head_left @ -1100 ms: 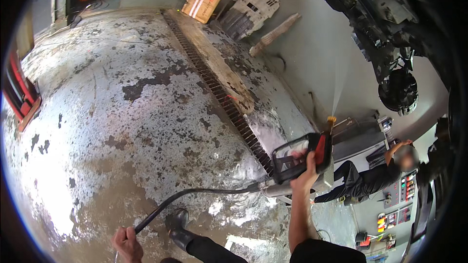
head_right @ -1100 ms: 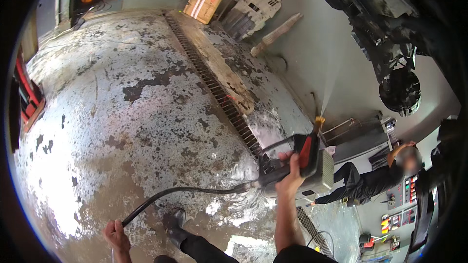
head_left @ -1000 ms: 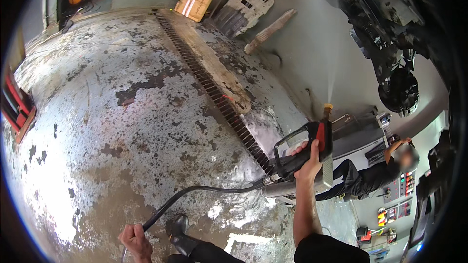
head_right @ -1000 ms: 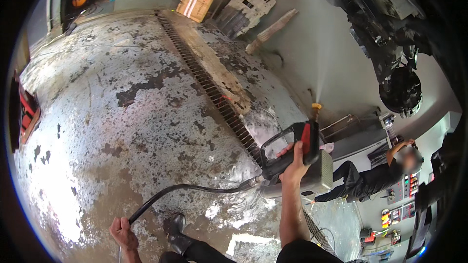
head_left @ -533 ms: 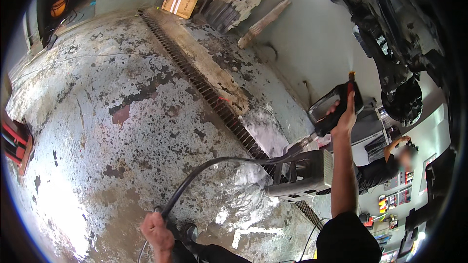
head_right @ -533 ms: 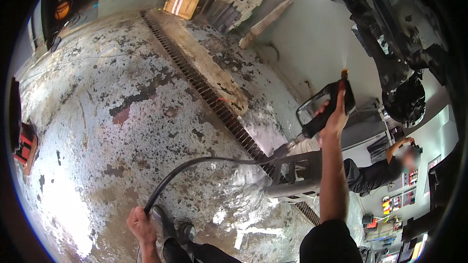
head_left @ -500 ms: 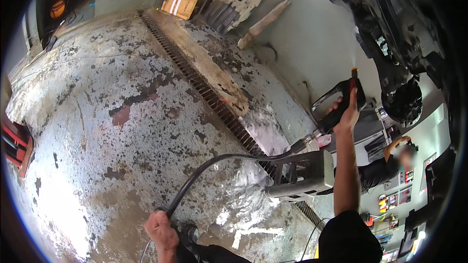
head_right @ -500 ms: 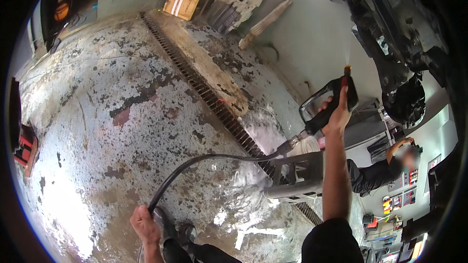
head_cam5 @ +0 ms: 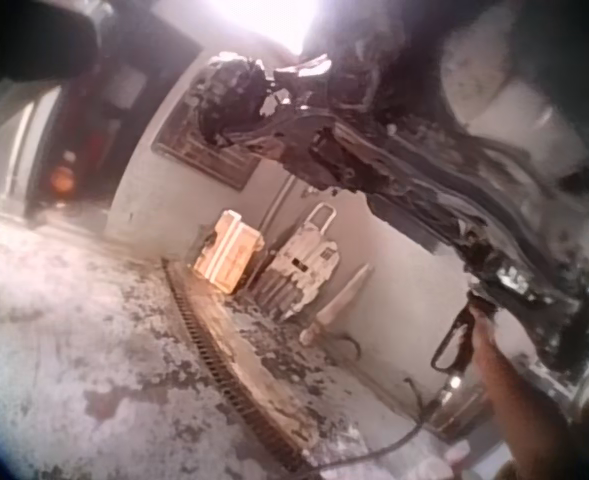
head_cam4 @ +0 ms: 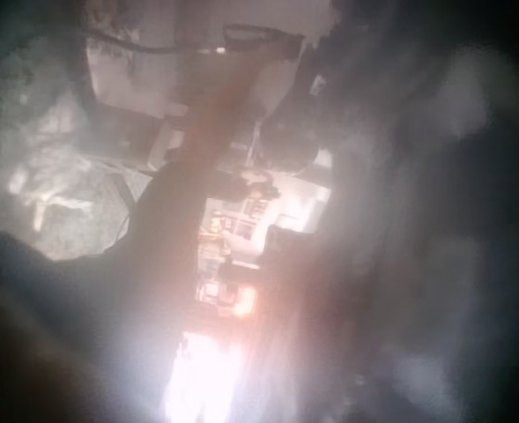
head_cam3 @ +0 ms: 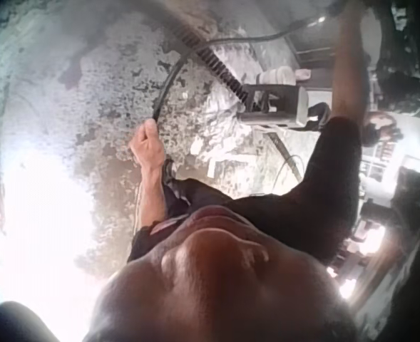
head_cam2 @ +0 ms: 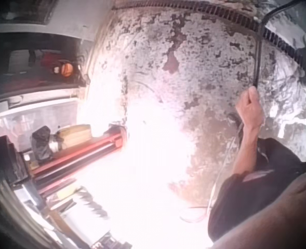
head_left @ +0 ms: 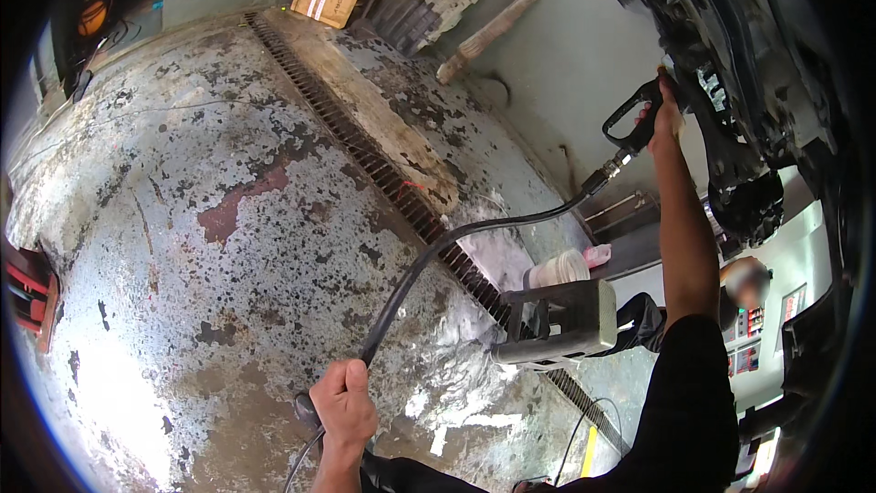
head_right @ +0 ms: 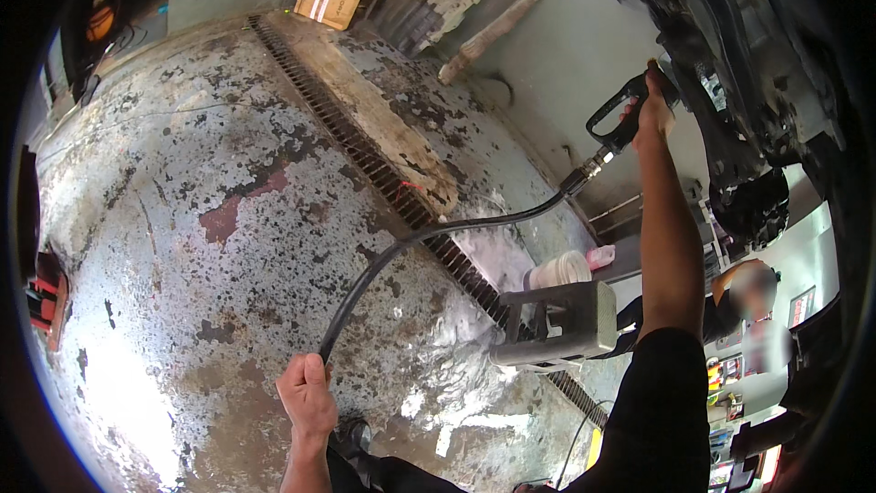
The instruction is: The person uses a pressure washer to clean the undercarriage of a vehicle raised on a lift. They systematically spray water on various components including the chassis, suspension, and exhaust system.
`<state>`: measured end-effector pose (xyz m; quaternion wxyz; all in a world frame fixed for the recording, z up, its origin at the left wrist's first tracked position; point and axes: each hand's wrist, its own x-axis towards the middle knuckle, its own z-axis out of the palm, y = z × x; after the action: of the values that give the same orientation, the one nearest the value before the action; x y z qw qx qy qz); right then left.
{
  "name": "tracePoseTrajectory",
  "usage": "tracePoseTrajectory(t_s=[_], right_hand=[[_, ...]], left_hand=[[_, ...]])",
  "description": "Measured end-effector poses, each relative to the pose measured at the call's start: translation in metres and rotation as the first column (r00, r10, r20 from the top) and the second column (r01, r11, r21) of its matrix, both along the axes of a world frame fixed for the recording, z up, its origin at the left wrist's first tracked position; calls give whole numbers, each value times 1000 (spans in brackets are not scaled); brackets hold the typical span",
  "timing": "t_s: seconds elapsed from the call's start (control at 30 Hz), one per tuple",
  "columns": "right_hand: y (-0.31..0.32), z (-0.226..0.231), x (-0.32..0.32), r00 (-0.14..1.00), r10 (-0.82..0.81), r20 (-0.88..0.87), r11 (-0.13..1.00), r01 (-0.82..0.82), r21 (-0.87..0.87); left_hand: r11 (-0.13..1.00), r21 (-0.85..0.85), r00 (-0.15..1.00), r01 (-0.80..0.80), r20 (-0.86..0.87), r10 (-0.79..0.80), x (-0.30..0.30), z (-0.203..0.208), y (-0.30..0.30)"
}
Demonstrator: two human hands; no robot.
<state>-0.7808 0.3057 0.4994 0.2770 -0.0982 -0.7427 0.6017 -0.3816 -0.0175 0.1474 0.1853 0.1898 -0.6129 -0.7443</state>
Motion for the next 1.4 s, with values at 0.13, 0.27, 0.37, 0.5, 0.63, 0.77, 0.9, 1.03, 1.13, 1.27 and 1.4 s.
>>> tracePoseTrajectory(t_s=[0.13,0.27,0.37,0.5,0.63,0.77,0.9,1.03,1.13,1.27,1.4], right_hand=[[18,7,-13,999,-9,-33,1000,9,15],[31,9,-27,1000,1,2,999,-1,38],[20,5,-35,1000,15,-28,993,-11,120],[38,13,-64,996,-88,-9,987,89,135],[51,22,-89,998,-31,-57,994,37,107],[62,28,-118,995,18,-99,990,-3,142],[53,28,-149,998,39,-39,993,-34,115],[39,22,-165,994,93,-51,984,-84,155],[21,16,-177,992,95,-82,980,-79,181],[-7,4,-183,990,126,-69,965,-106,239],[-32,-6,-171,977,188,-97,934,-147,326]], left_hand=[[996,-54,997,70,42,-67,-8,9,-13],[988,-140,998,62,37,-58,-26,22,-14],[983,-180,999,44,15,-42,-39,29,-2],[980,-192,999,42,9,-42,-59,30,17],[979,-198,998,56,25,-52,-79,28,40],[978,-205,999,43,12,-41,-102,40,61],[966,-258,1000,-16,4,18,-115,40,72],[960,-276,999,-46,-9,46,-117,46,76],[951,-294,996,-90,-13,91,-114,45,77],[953,-276,992,-121,-9,123,-111,44,76],[948,-288,990,-133,13,142,-106,45,77]])
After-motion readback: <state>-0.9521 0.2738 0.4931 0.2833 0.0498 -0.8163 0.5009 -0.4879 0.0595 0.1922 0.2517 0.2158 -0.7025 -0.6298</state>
